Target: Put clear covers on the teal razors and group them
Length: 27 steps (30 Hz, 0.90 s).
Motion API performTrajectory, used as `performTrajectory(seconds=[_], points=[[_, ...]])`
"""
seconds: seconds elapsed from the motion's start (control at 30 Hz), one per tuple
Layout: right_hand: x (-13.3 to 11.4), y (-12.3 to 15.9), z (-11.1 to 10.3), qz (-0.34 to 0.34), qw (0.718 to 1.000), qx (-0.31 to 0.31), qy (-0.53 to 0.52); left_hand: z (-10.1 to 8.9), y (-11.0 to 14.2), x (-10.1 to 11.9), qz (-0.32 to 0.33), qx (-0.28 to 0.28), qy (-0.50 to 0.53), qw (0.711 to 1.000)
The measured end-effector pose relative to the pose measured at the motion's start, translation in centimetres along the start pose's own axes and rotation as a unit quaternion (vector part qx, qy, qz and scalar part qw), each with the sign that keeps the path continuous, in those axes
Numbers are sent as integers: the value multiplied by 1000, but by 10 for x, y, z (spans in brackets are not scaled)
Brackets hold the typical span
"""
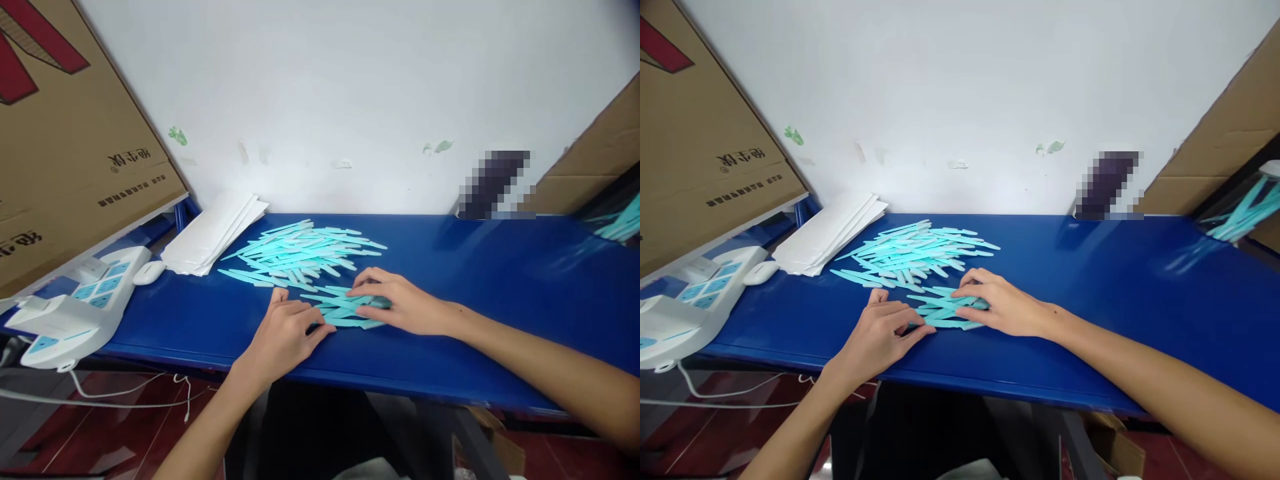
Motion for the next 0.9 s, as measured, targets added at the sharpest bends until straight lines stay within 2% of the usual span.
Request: performTrajectory(seconds=[0.2,0.33,0.47,0.53,0.6,0.7,0.8,0.9], points=[[-17,-1,8,-35,999,17,-17,1,-8,-7,-14,21,-42,999],[-30,-3,15,-66,996,41,-44,7,-14,6,56,-40,-34,997],[-33,2,-12,-88,982,166,-35,19,-13,16,86,-111,17,990],[-28,8,-29,-72,972,224,18,24,-12,18,90,-131,4,987],[-19,13,-42,-51,963,254,73,23,-9,19,91,-136,-8,986],[-8,14,-46,-38,968,231,94,15,0,16,81,-134,7,988],[-9,11,-32,-54,983,157,80,6,12,9,58,-133,35,989],[-22,8,-15,-92,987,103,77,-1,18,1,37,-117,54,991]])
Point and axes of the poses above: each hand's wrist, its own y-axis away from the middle knuckle, its own z-axis out of the palm, x = y × z, the point moved 9 cm from there along -y, towards the middle knuckle, and after that the axes turned 8 degrees about -y, right-handed, at the moved point
